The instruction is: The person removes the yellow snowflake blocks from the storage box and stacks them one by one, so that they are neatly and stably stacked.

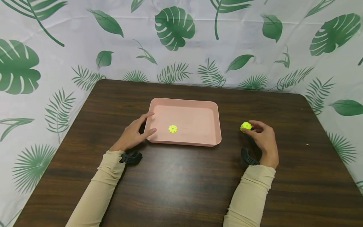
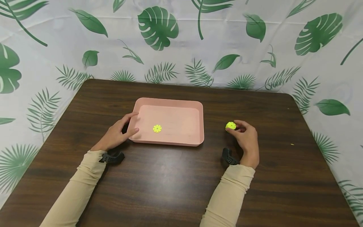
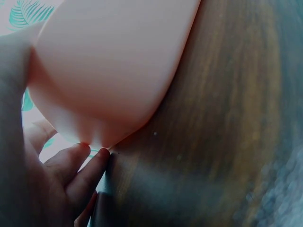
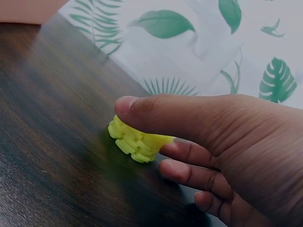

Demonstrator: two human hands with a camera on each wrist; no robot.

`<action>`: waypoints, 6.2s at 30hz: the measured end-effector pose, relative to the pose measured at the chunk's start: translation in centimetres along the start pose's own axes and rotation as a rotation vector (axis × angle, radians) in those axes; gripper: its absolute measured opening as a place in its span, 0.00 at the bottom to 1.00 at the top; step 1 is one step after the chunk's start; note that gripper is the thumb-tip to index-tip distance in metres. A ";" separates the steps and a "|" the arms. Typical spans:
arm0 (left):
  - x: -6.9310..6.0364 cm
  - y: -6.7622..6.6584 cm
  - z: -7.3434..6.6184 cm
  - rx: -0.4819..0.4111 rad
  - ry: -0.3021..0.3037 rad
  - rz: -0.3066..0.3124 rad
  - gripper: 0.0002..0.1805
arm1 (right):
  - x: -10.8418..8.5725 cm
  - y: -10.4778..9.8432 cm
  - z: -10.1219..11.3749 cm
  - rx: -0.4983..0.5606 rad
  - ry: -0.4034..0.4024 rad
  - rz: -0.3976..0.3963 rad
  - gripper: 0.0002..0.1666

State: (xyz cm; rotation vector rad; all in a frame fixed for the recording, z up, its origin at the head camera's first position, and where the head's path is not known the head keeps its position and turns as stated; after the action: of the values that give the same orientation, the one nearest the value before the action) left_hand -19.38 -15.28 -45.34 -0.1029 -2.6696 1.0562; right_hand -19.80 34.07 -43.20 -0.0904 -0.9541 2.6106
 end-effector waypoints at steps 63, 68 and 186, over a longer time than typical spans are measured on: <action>0.1 0.0 0.1 0.004 0.006 0.002 0.40 | 0.0 0.2 0.2 -0.030 0.018 0.044 0.34; 0.1 0.0 0.2 0.005 0.001 -0.008 0.40 | 0.1 0.3 0.3 -0.030 0.026 0.038 0.34; 0.0 0.0 0.0 -0.009 0.018 -0.005 0.40 | 0.2 1.8 4.1 0.061 -0.228 -0.102 0.25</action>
State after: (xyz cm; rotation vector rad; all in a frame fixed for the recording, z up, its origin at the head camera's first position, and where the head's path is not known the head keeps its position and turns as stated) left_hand -19.41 -15.29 -45.32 -0.1071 -2.6576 1.0375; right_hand -21.31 30.39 -41.12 0.2702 -0.9251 2.5911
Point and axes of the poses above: each hand's wrist, its own x-axis towards the middle knuckle, its own y-axis out of the palm, z = x × y, the point moved 3 cm from there along x, towards the middle knuckle, and after that the axes turned 12 degrees about -z, right-handed, at the moved point
